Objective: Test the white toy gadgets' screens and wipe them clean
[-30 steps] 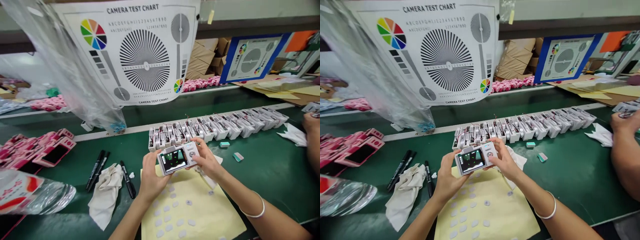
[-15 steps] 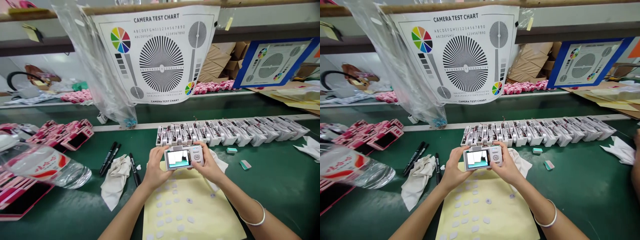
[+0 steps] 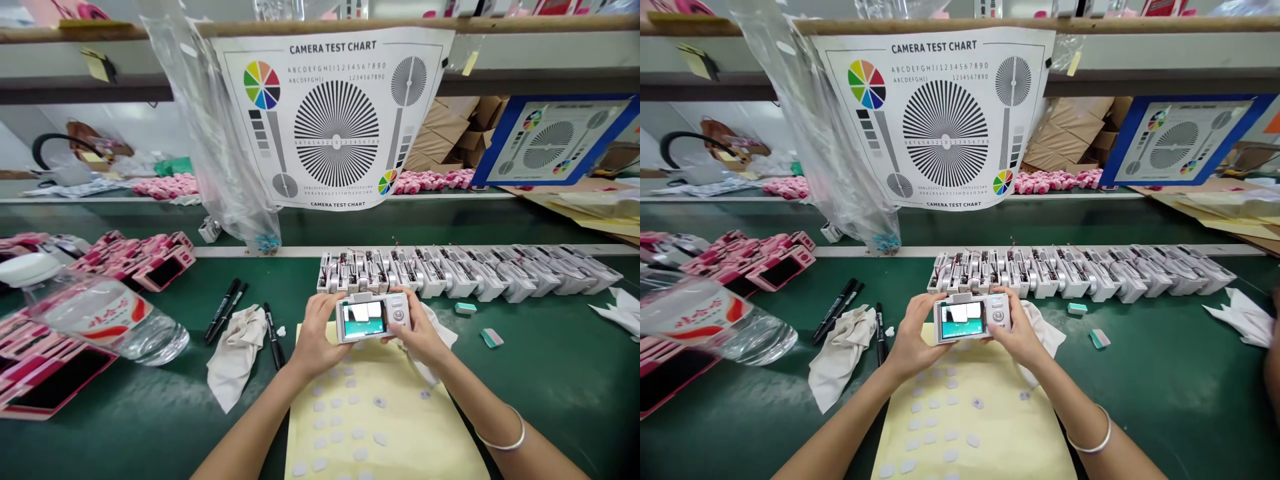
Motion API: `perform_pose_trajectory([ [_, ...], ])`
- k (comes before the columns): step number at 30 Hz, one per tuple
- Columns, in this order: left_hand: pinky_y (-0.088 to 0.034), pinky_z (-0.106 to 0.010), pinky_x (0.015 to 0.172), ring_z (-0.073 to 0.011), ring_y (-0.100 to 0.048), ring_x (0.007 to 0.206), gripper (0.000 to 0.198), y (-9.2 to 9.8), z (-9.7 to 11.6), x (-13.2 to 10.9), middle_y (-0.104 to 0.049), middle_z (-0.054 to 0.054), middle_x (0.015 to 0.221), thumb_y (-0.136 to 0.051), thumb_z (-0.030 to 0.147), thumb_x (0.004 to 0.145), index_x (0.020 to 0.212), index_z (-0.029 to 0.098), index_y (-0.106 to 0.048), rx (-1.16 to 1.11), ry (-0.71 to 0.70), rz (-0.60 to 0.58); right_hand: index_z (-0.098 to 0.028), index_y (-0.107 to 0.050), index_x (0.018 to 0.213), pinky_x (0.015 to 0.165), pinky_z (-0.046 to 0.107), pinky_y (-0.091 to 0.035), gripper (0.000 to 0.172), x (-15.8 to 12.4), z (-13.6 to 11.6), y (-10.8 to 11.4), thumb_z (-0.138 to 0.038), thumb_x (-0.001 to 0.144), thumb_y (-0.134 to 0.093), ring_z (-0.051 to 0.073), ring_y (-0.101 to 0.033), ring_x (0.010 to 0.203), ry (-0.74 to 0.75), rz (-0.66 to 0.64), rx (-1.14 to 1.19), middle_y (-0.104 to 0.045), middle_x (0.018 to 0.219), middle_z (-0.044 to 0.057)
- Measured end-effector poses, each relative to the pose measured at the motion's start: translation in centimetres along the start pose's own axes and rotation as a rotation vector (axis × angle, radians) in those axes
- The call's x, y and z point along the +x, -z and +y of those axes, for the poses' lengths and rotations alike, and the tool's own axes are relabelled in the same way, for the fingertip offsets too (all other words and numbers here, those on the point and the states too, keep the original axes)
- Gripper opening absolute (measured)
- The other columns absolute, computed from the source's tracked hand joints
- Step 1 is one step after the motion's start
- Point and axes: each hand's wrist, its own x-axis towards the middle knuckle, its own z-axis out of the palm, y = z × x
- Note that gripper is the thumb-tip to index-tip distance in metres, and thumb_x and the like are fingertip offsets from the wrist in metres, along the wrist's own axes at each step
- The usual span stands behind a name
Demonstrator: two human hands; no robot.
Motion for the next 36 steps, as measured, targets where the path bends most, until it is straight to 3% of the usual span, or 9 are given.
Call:
perform_pose_trajectory([
  [5,-0.042,-0.045,0.091,-0.0279,-0.046,0.110,0.057,0.3,-0.7,0.4,-0.052,-0.010,0.118,-0.067,0.034,0.068,0.118,0.022,-0.044,-0.074,0.140,-0.069,-0.029,-0.035,0.112,0.066,0.034,-0.058,0.051,0.1,0.1,0.1,-0.019,0.067,-0.057,0.017,-0.062,0.085,-0.044,-0.092,0.239,-0.055,0.103,0.002],
  [13,-0.043,-0.044,0.092,-0.0265,-0.049,0.110,0.060,-0.1,-1.3,0.2,-0.053,-0.009,0.118,-0.068,0.030,0.066,0.120,0.022,-0.043,-0.119,0.174,-0.071,-0.028,-0.033,0.114,0.071,0.035,-0.057,0.053,-0.1,-0.4,-0.1,-0.019,0.069,-0.059,0.018,-0.061,0.088,-0.013,-0.128,0.177,-0.051,0.107,0.005],
  [25,-0.043,-0.040,0.089,-0.0250,-0.049,0.106,0.059,-0.4,-1.3,0.1,-0.054,-0.008,0.114,-0.068,0.040,0.067,0.118,0.022,-0.043,-0.101,0.087,-0.032,-0.029,-0.037,0.111,0.064,0.032,-0.059,0.050,0.2,-0.1,0.2,-0.019,0.069,-0.062,0.015,-0.062,0.079,-0.037,-0.099,0.249,-0.054,0.102,0.002],
  [36,-0.043,-0.040,0.088,-0.0253,-0.048,0.104,0.059,-0.4,-1.2,-0.1,-0.052,-0.008,0.113,-0.067,0.038,0.068,0.119,0.022,-0.042,-0.079,0.003,-0.006,-0.029,-0.039,0.110,0.057,0.030,-0.058,0.052,0.5,0.2,0.4,-0.019,0.065,-0.064,0.016,-0.063,0.074,-0.085,-0.066,0.319,-0.058,0.097,0.001],
])
